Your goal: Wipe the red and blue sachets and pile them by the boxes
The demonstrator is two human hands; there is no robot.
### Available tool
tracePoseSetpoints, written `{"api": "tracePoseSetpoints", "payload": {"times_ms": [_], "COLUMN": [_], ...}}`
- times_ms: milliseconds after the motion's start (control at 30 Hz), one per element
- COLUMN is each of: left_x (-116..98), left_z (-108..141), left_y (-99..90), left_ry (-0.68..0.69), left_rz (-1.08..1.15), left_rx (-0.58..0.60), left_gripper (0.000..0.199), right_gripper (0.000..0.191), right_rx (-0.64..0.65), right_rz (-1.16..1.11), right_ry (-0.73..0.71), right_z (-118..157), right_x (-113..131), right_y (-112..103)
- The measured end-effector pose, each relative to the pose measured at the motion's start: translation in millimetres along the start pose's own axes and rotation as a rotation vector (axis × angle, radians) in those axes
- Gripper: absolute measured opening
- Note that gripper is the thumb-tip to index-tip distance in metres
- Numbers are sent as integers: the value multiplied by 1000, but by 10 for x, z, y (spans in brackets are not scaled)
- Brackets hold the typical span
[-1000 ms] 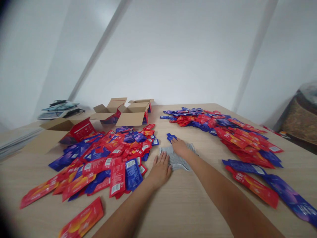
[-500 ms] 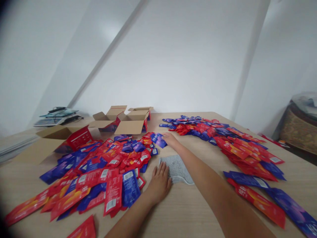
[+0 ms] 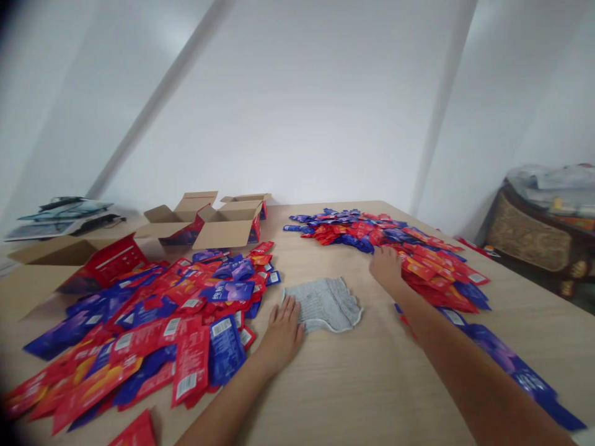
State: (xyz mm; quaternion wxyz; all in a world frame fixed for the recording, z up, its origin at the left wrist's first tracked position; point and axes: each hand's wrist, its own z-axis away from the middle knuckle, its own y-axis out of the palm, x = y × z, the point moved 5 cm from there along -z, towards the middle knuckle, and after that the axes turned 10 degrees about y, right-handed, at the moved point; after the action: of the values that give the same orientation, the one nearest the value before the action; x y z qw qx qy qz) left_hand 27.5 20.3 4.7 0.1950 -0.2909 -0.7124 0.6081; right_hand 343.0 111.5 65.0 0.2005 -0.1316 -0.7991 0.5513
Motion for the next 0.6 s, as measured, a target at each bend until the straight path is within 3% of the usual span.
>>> {"api": "tracePoseSetpoints", "payload": {"times_ms": [67, 133, 233, 333, 600], "left_x": [-4, -14, -29, -31, -6], "left_z": [0, 2, -1, -9, 3], "left_y": [-10, -25, -44, -38, -4], "left_ry": [-4, -5, -2, -1, 2], "left_rz": [-1, -5, -12, -15, -3], "left_rx": [1, 7, 12, 5, 10], "left_gripper": [55, 54, 54, 53, 53], "right_gripper": [54, 63, 67, 56, 47], "right_rx": [-63, -31, 41, 52, 60], "right_rz": [78, 131, 137, 134, 7], "right_ry": [129, 247, 290, 207, -38], "right_z": [-41, -88, -144, -140, 7], "right_x": [-439, -807, -1054, -945, -202], "right_y": [38, 132, 268, 313, 277]}}
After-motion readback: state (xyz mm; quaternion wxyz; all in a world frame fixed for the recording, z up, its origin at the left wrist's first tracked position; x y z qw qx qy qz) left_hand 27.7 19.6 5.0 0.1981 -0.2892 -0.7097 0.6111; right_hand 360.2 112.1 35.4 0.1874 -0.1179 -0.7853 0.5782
